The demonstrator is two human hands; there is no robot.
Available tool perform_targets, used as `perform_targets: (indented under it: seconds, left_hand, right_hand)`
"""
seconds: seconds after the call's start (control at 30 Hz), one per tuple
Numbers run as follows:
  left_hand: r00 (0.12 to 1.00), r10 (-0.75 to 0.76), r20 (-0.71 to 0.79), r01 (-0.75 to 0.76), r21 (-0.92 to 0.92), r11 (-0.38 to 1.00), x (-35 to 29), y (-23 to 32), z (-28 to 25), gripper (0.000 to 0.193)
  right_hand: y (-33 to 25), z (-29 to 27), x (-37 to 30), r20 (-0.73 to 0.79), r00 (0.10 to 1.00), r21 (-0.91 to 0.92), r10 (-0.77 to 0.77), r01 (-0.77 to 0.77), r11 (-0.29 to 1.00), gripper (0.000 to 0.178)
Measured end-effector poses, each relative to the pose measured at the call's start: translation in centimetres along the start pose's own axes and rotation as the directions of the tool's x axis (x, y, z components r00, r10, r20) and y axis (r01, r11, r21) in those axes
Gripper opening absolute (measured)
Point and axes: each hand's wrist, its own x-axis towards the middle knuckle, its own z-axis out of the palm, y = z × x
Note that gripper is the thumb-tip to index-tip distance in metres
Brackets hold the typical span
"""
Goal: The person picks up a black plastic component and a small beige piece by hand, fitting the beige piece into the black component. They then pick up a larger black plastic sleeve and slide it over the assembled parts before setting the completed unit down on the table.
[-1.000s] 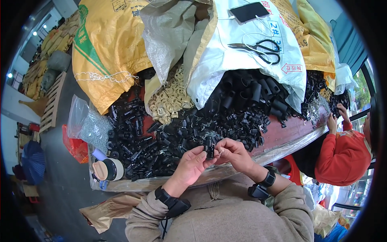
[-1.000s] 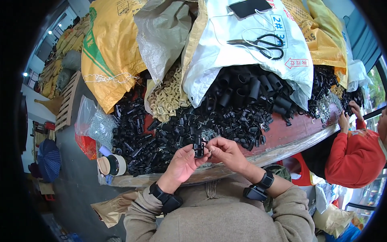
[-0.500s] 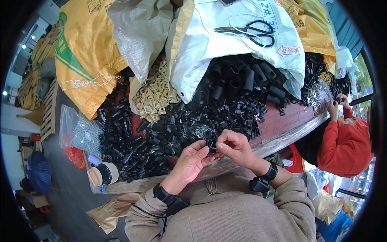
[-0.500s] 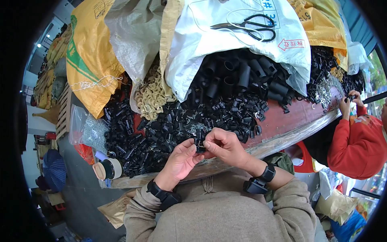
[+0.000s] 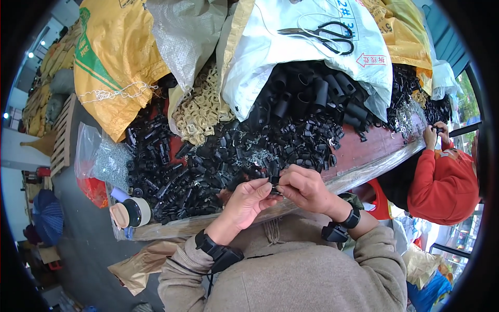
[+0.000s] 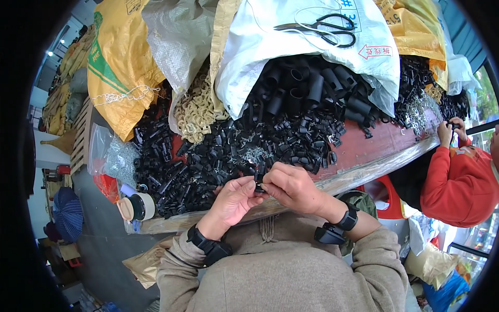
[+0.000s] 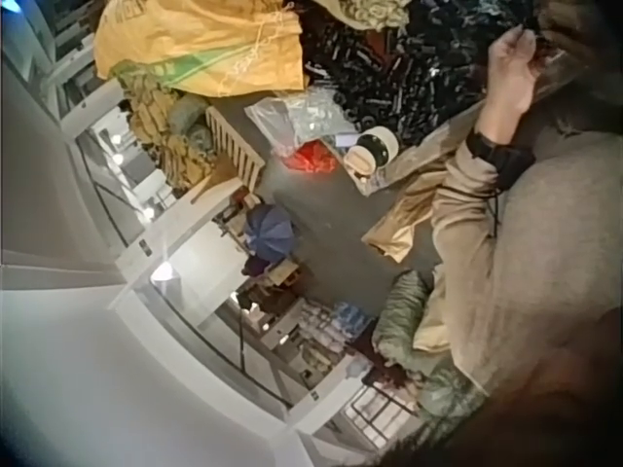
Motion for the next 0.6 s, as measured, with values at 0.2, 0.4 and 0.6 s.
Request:
perform_targets:
  seconds: [0.2, 0.4, 0.6]
  left_hand:
    - [0.997, -0.028, -0.067, 0.033, 0.078, 0.996, -0.1, 0.0, 0.2, 0.019]
    - [0.997, -0.064, -0.049, 0.071, 0.161, 0.984, -0.5, 0.7, -0.1, 0.024]
    - [0.995, 0.029, -0.094, -0.013, 0.167, 0.986, -2.4, 1.9, -1.8, 0.025]
  right_hand:
    - [0.2, 0.0, -0.3, 0.039, 0.998, -0.034, -0.050, 0.052, 0.998, 0.010]
    - [-0.2, 0.3, 0.2, 0.180, 0.963, 0.066, 0.201, -0.215, 0.974, 0.014]
    - [0.8, 3.3, 1.7, 0.317, 0.831, 0.424, 0.457, -0.555, 0.715, 0.014]
